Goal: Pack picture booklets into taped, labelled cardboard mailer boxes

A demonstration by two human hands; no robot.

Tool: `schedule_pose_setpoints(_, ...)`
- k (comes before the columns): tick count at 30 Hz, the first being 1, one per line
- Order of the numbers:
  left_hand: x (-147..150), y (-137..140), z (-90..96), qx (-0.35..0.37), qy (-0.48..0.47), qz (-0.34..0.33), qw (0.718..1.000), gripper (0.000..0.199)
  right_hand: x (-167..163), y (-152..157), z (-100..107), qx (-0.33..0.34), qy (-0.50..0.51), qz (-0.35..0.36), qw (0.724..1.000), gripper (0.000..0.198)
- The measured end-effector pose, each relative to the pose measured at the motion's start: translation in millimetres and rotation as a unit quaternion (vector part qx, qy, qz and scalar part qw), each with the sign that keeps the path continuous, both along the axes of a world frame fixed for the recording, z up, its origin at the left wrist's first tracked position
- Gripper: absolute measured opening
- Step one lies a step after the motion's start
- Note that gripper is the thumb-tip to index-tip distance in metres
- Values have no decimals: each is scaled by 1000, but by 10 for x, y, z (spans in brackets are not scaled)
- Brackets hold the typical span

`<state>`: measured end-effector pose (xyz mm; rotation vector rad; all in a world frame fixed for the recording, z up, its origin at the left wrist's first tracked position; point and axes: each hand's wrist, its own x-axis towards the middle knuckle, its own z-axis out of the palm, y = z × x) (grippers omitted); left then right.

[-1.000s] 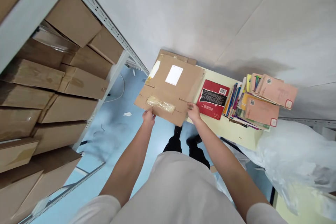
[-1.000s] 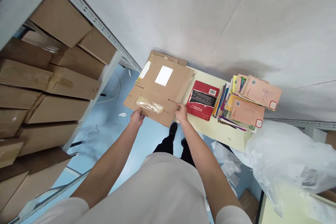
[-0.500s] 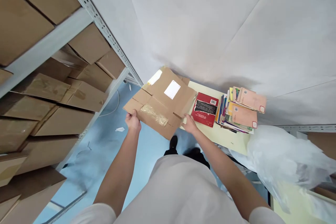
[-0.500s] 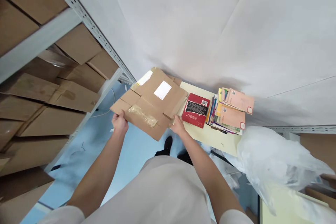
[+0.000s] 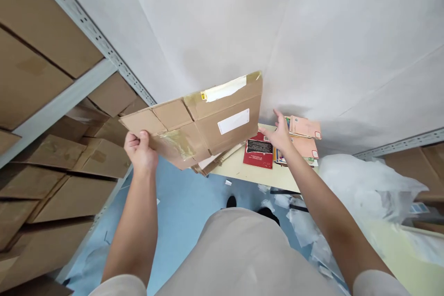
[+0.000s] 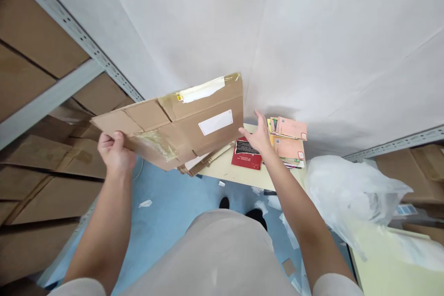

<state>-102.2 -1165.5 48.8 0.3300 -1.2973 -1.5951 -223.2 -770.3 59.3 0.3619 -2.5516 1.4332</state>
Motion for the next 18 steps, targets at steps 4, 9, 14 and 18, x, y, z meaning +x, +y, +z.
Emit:
schedule_pose_setpoints(4, -175, 136, 465, -40, 51, -84, 994, 46, 19, 228, 392, -88, 42, 31, 995, 92)
schedule_pose_setpoints(9, -448, 741, 729, -45, 63, -205, 976, 41, 538, 894, 803, -225, 99, -34, 969, 56)
schedule_pose_setpoints(14, -709, 1687, 696, -57, 5, -346, 936, 47, 1477, 1778, 796, -265, 118, -208, 934, 35)
schedule_pose_setpoints(18, -724, 2650, 744, -154, -42, -439, 884, 74, 2483, 2412, 598, -239, 149, -363, 888, 33)
